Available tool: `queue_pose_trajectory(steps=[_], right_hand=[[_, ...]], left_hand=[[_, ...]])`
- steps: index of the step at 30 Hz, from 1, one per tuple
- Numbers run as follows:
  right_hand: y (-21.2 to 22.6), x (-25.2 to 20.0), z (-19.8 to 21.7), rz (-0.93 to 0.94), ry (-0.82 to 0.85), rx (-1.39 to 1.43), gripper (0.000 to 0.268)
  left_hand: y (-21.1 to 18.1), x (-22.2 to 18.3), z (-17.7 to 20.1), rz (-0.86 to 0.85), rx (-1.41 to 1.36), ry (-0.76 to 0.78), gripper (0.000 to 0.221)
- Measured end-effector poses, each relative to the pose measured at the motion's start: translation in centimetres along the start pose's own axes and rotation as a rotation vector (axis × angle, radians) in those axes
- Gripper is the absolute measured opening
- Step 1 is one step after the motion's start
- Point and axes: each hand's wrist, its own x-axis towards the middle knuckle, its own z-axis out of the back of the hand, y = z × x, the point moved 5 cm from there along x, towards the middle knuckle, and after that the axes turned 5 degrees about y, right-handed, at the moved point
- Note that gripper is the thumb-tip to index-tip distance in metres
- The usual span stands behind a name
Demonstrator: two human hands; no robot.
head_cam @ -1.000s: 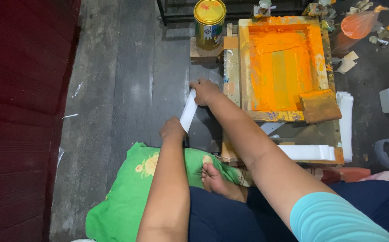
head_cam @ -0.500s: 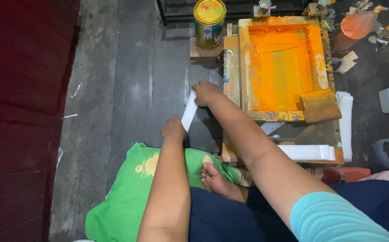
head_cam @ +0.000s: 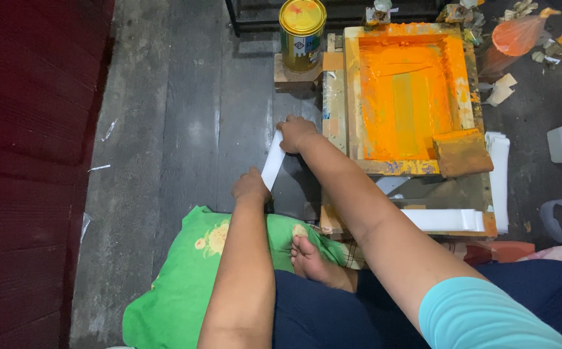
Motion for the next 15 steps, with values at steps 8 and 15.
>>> queue_pose_trajectory(steps=[8,15], right_hand=[[-0.1,0.0,-0.1,0.000,0.008,0.012,0.062],[-0.1,-0.1,0.0,0.005,0.004,0.005,0.061]], left_hand=[[-0.1,-0.1,0.1,-0.023,-0.027,0.016,0.038],[0.0,0.3,-0.1,-0.019,-0.041,0.014,0.034]])
